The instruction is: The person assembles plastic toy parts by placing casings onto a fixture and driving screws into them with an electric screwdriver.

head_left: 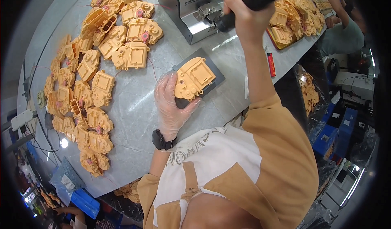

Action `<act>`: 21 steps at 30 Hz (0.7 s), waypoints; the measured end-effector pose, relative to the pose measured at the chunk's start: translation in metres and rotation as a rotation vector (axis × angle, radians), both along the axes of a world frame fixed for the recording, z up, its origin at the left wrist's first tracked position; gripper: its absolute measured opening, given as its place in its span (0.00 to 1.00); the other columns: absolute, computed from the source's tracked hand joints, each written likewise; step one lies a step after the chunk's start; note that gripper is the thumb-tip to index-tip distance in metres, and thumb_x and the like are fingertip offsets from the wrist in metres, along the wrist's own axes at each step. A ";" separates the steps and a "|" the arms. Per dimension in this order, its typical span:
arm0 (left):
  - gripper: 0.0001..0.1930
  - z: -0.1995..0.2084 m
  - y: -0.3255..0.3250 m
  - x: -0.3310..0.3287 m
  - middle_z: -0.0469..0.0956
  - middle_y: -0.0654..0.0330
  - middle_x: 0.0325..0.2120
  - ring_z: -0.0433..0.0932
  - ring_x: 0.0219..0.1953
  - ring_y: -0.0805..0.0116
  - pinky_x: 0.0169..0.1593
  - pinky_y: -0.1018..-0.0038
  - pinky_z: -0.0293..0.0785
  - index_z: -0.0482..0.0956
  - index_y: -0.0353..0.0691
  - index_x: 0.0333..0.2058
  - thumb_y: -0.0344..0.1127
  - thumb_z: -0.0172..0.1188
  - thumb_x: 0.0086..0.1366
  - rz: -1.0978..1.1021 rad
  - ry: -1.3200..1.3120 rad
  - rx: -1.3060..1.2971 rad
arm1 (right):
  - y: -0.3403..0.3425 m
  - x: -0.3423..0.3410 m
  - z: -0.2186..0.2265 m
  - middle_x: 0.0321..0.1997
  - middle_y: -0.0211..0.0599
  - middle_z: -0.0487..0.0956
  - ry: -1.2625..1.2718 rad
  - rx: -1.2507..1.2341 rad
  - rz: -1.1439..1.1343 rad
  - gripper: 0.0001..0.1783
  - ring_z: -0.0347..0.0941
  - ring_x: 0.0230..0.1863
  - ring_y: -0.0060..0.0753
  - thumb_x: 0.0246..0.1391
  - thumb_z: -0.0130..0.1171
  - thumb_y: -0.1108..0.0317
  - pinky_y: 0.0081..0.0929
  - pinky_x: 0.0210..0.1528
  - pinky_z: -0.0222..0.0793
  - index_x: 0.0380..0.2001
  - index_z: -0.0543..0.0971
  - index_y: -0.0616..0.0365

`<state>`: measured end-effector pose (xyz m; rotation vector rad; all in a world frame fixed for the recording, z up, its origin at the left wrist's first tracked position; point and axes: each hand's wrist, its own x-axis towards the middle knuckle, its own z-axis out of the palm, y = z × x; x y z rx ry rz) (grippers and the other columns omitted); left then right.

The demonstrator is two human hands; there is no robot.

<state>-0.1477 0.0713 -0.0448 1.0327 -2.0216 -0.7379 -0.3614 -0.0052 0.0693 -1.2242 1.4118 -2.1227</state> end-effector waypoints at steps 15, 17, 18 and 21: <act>0.46 -0.005 -0.003 0.007 0.64 0.56 0.48 0.62 0.52 0.55 0.54 0.62 0.60 0.60 0.42 0.55 0.42 0.73 0.35 0.015 -0.019 -0.072 | 0.095 0.068 -0.003 0.19 0.33 0.62 0.035 0.037 0.486 0.29 0.60 0.17 0.27 0.44 0.44 0.77 0.31 0.26 0.62 0.53 0.56 0.56; 0.46 -0.005 -0.003 0.010 0.64 0.56 0.48 0.62 0.52 0.55 0.54 0.62 0.59 0.60 0.42 0.55 0.42 0.73 0.36 0.022 -0.015 -0.070 | 0.100 0.073 -0.004 0.19 0.34 0.63 0.151 0.105 0.492 0.29 0.60 0.17 0.28 0.45 0.45 0.78 0.32 0.25 0.62 0.53 0.55 0.55; 0.46 -0.006 -0.002 0.011 0.64 0.56 0.49 0.62 0.52 0.55 0.54 0.62 0.59 0.60 0.43 0.55 0.42 0.73 0.36 0.010 -0.015 -0.080 | 0.102 0.075 -0.004 0.19 0.34 0.63 0.156 0.114 0.507 0.29 0.60 0.17 0.28 0.45 0.45 0.78 0.32 0.25 0.62 0.53 0.55 0.55; 0.45 -0.008 0.001 0.012 0.63 0.57 0.48 0.62 0.52 0.56 0.54 0.62 0.59 0.60 0.43 0.56 0.43 0.72 0.37 0.023 -0.028 -0.084 | 0.102 0.083 -0.003 0.19 0.35 0.64 0.104 0.092 0.572 0.29 0.61 0.17 0.29 0.45 0.45 0.79 0.35 0.26 0.63 0.53 0.55 0.55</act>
